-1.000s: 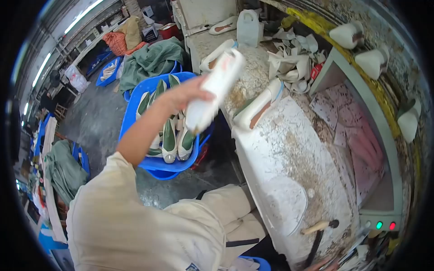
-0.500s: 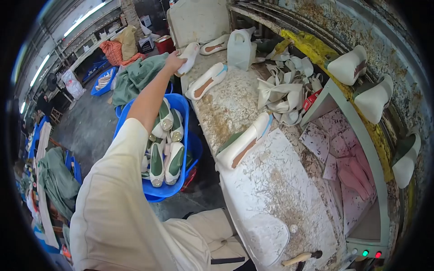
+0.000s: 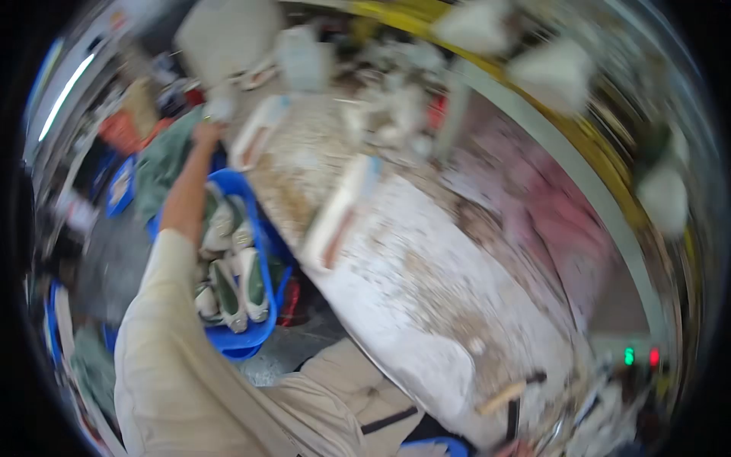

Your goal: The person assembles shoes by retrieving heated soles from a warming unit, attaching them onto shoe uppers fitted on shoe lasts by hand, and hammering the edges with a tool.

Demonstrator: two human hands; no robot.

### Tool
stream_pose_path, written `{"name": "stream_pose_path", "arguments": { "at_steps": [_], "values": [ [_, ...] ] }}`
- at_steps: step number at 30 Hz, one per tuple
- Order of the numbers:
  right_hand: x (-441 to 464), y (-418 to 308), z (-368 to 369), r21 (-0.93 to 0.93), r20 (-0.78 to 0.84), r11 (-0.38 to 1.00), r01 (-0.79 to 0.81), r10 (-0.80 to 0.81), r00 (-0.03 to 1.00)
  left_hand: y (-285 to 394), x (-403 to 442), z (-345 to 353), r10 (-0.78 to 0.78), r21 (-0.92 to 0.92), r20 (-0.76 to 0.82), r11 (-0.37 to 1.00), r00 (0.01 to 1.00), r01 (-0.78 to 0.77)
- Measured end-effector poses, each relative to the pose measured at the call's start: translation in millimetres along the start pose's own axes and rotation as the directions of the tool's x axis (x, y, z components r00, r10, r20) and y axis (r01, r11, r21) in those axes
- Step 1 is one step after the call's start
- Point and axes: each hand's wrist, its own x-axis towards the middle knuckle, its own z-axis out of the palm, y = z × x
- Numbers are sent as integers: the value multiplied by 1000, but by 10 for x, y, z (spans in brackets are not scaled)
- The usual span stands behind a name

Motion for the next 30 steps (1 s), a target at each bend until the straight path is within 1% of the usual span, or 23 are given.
{"name": "stream_pose_path", "arguments": {
  "at_steps": [1, 2, 3, 4, 6, 8, 10, 11, 12, 13, 14, 15, 16, 18, 20, 22, 23, 24, 25, 26, 27, 29, 30],
  "values": [
    [96, 12, 18, -11, 37, 999, 32, -32, 999, -114, 115, 234, 45, 89, -12, 995, 999, -44],
    [181, 98, 91, 191, 27, 979, -76, 72, 997, -230, 250, 429, 22, 54, -84, 998, 996, -18],
    [582, -226, 4, 253, 45, 959, -126, 119, 992, -487, 487, 839, 217, 44, -276, 976, 936, -213],
    [867, -316, 15, 278, 53, 958, -76, 64, 997, -272, 277, 495, 69, -231, -188, 966, 980, -112],
    [1397, -404, 189, 338, 35, 939, 56, -72, 997, 477, -387, -582, -131, -150, -7, 980, 991, 129],
    [2015, -389, 530, 328, -44, 906, 267, -268, 962, 1290, -955, -1328, -101, -147, -523, 989, 846, 27],
    [2649, -287, 1058, 265, -73, 923, 278, -268, 961, 2099, -1707, -2125, 226, -462, -574, 704, 787, -539],
    [2956, -53, 1523, 276, -61, 937, 214, -205, 977, 2553, -2317, -2650, 475, -600, -462, 454, 749, -659],
    [3263, 39, 1994, 128, -172, 985, 120, -97, 980, 2843, -2646, -2777, 685, -617, -411, 277, 602, -737],
    [3632, 107, 2193, 210, -116, 976, 61, -37, 993, 3203, -3147, -3006, 839, -563, -324, 201, 437, -802],
    [4001, 170, 2386, 284, -60, 959, -6, 24, 998, 3560, -3548, -3135, 931, -744, -248, -6, 269, -668],
    [4312, 203, 2546, 316, 1, 944, -94, 98, 995, 3941, -3832, -2964, 928, -648, -370, -228, 39, -726],
    [4494, 206, 2674, 352, 61, 920, -174, 163, 985, 4314, -4196, -2865, 952, -696, -304, -257, -50, -670],
    [4760, 237, 2862, 465, 150, 832, -303, 263, 953, 5076, -4743, -2643, 937, -568, -331, -293, -112, -769],
    [4757, 300, 2958, 710, 213, 589, -385, 341, 915, 5909, -5134, -2386, 952, -482, -303, -117, 40, -868],
    [4532, 391, 2928, 952, 289, -17, -305, 380, 879, 6523, -5295, -2328, 979, -539, -168, 8, 116, -842],
    [4319, 439, 2796, 936, 316, -265, -230, 350, 882, 6685, -5305, -2275, 983, -558, -96, 80, 160, -826],
    [4007, 470, 2536, 923, 316, -327, -204, 338, 887, 6756, -5337, -2171, 976, -602, -125, 68, 178, -796],
    [3688, 299, 1951, 901, 430, -173, -397, 479, 765, 6808, -5369, -2079, 968, -642, -154, 53, 196, -765],
    [3263, 291, 1649, 889, 267, 232, -395, 438, 858, 6851, -5367, -2031, 958, -676, -186, 37, 219, -736],
    [2996, 192, 1207, 828, 324, 371, -420, 293, 899, 6905, -5303, -2031, 970, -672, -133, 64, 206, -738],
    [2375, 12, 810, 817, 501, 95, -569, 374, 780, 6976, -5067, -2126, 982, -652, -33, 120, 186, -748],
    [2105, -26, 665, 742, 618, 27, -670, 359, 699, 7038, -4962, -2134, 965, -685, -103, 105, 239, -721]
  ]
}}
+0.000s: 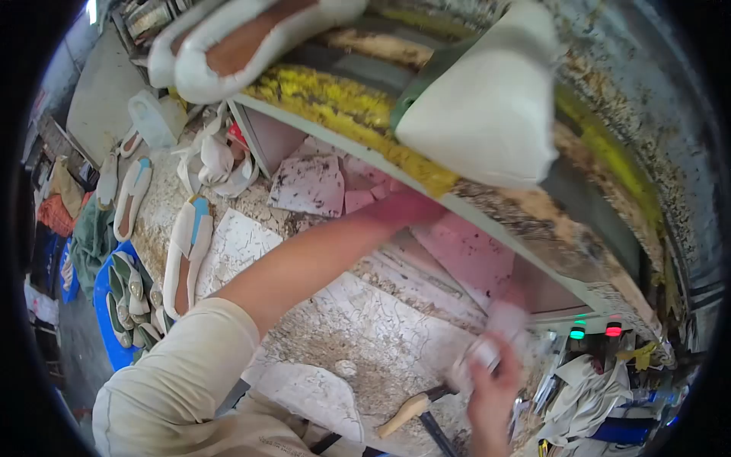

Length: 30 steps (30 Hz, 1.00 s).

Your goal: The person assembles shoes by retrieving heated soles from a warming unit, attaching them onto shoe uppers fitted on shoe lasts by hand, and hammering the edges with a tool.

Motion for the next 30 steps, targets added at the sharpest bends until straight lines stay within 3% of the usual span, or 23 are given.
{"name": "stream_pose_path", "arguments": {
  "at_steps": [1, 2, 3, 5, 7, 9, 10, 11, 12, 13, 14, 15, 16, 17, 19, 22, 23, 26, 28, 29, 30],
  "values": [
    [-235, 16, -33, 11, 27, 989, -147, 147, 989, -98, 69, 36, 4, -50, -84, 999, 996, -9],
    [-462, -135, 159, -46, -1, 990, -131, 131, 991, -134, 75, 50, 2, -106, -160, 994, 987, -19],
    [-660, -252, 340, -99, -32, 988, -115, 112, 993, -93, 40, -16, 7, -26, -131, 1000, 991, -10],
    [-796, 145, 358, 176, 56, 983, -45, 35, 998, 21, -165, -100, -8, 129, -71, 991, 997, 17],
    [-761, 359, 596, 213, 36, 977, -15, 7, 999, 86, -391, 2, 259, 328, -275, 930, 926, -163],
    [-862, 311, 702, 312, 31, 947, -79, 73, 997, 398, -799, -262, 528, 328, -349, 843, 775, -427],
    [-918, 234, 727, 388, 46, 909, -151, 145, 988, 744, -1138, -743, 637, 215, -372, 767, 676, -604],
    [-1017, 194, 746, 459, 69, 860, -223, 216, 974, 953, -1371, -1141, 736, 295, -433, 662, 521, -689],
    [-1182, 209, 779, 517, -13, 848, -117, 144, 989, 1149, -1502, -1523, 808, 381, -476, 546, 348, -746],
    [-1370, 245, 736, 363, -24, 932, -5, 15, 1000, 1332, -1457, -1887, 749, 489, -585, 632, 311, -601],
    [-1641, 300, 676, 198, -18, 976, 96, -94, 995, 1435, -1203, -2211, 605, 369, -758, 706, 244, -605],
    [-1935, 328, 616, 20, -1, 983, 183, -183, 983, 1402, -981, -2485, 413, 182, -772, 872, 483, -454],
    [-2268, 308, 654, 80, -131, 994, 75, -64, 989, 1270, -716, -2547, 297, 102, -695, 942, 655, -319],
    [-2390, 391, 618, -9, -47, 990, 138, -138, 989, 1023, -504, -2519, 236, 139, -545, 972, 804, -191],
    [-2750, 784, 414, -180, 112, 972, 148, -130, 985, 625, -415, -2133, 192, 227, -293, 966, 937, -127],
    [-3316, 1672, 166, -266, -183, 963, 48, -99, 978, 620, -735, -1727, 220, 227, -229, 959, 948, -168],
    [-3568, 2113, -8, -340, -273, 939, 47, -147, 951, 722, -821, -1585, 229, 210, -222, 960, 948, -183],
    [-4286, 3290, -567, -367, -604, 902, -226, -47, 795, 1033, -1426, -1519, 215, 68, -321, 977, 922, -204],
    [-4774, 3894, -1015, -528, -712, 733, -429, -105, 694, 1353, -1967, -1550, 167, -133, -410, 962, 897, -240],
    [-4943, 4045, -1263, -622, -723, 578, -528, -164, 672, 1585, -2281, -1560, 106, -275, -449, 929, 887, -250],
    [-5070, 4090, -1408, -641, -710, 503, -579, -102, 697, 1777, -2629, -1528, 13, -432, -463, 870, 886, -238]
  ]
}}
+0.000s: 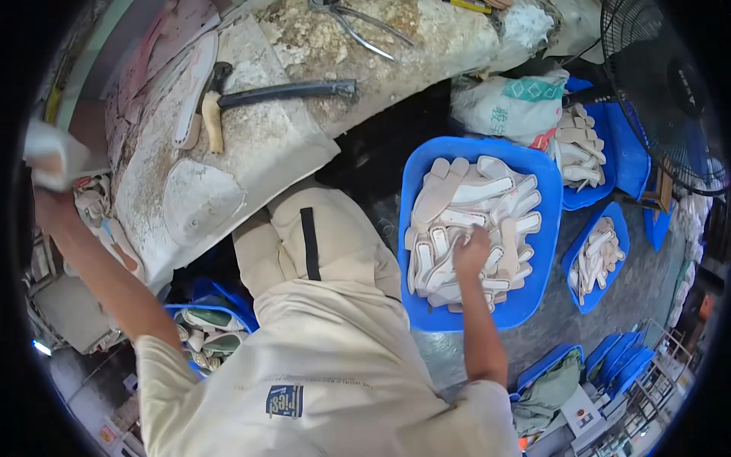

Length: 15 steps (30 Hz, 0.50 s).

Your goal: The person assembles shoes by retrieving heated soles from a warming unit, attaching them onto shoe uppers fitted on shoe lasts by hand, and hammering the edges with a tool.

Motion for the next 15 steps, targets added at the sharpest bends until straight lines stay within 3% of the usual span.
{"name": "stream_pose_path", "arguments": {
  "at_steps": [2, 3, 4, 5, 6, 7, 9, 11, 13, 14, 15],
  "values": [
    [183, 175, -74, -174, 134, 985, 17, 7, 991, 387, -679, 56, -299, -328, -86, 909, 950, 256],
    [286, 183, 20, -202, 188, 972, 123, -85, 979, -223, -869, -403, -258, -688, 433, 524, 864, 502],
    [376, 196, 141, -229, 239, 947, 225, -169, 956, -164, -1314, -173, -497, -699, 195, 534, 846, 475],
    [433, 213, 256, -252, 297, 913, 322, -244, 923, -210, -1719, -127, -308, -688, 487, 441, 817, 577],
    [503, 164, 405, -287, 412, 871, 400, -265, 872, -223, -2093, 21, -556, -704, 415, 306, 720, 642],
    [626, 87, 491, -296, 497, 824, 483, -299, 815, -348, -2414, 27, -556, -663, 536, 187, 635, 725],
    [817, -124, 616, -289, 660, 714, 638, -335, 673, -519, -2920, 43, -609, -624, 591, 71, 530, 778],
    [1130, -439, 479, -290, 777, 651, 702, -268, 570, -608, -3311, 10, -608, -608, 620, 26, 495, 793],
    [1310, -650, 409, -252, 857, 561, 788, -249, 451, -698, -3558, -40, -674, -548, 566, 124, 475, 827],
    [1343, -581, 541, -217, 845, 441, 871, -362, 394, -702, -3591, -89, -653, -523, 589, 142, 476, 841],
    [1360, -508, 637, -172, 866, 394, 903, -376, 329, -764, -3628, -145, -638, -483, 615, 160, 464, 861]
  ]
}}
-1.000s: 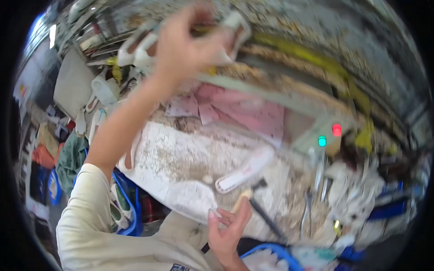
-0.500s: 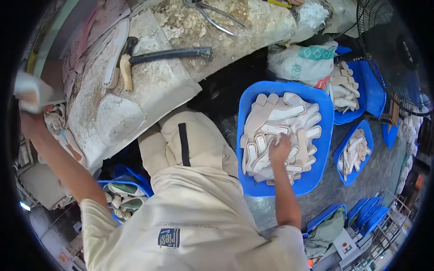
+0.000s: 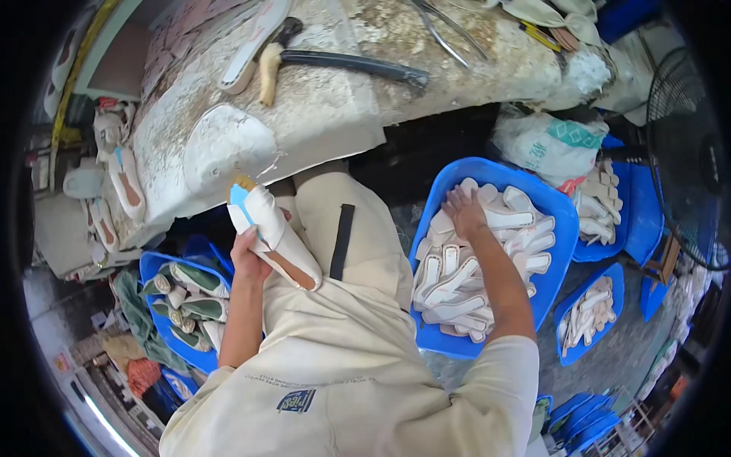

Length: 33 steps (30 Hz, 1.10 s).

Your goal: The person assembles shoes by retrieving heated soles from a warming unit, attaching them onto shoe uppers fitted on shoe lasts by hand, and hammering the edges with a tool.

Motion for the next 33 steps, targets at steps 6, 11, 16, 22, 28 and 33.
{"name": "stream_pose_path", "arguments": {
  "at_steps": [6, 11, 16, 22, 28, 33],
  "values": [
    [178, 51, 33, -66, 17, 981, 183, -182, 983, 256, 74, -20, 12, -2, 191, 1000, 982, -11],
    [-158, 185, -486, -76, -27, 987, 144, -147, 989, 86, 153, -113, -81, 38, 70, 996, 994, 79],
    [-1086, 183, -1926, 433, -517, 885, 174, 85, 852, 243, 186, 4, -90, 173, 163, 983, 983, 62],
    [-781, -661, -5081, -165, -908, 900, 403, -299, 294, 450, 238, 21, -71, 226, 308, 974, 949, 0],
    [1794, -843, -6289, -581, -760, 761, 287, -634, 143, 748, 221, 48, 62, 473, 320, 854, 946, -216],
    [2565, -972, -6244, -338, -774, 892, 299, -445, 451, 832, 273, -102, -187, 294, 269, 950, 945, 104]
  ]
}}
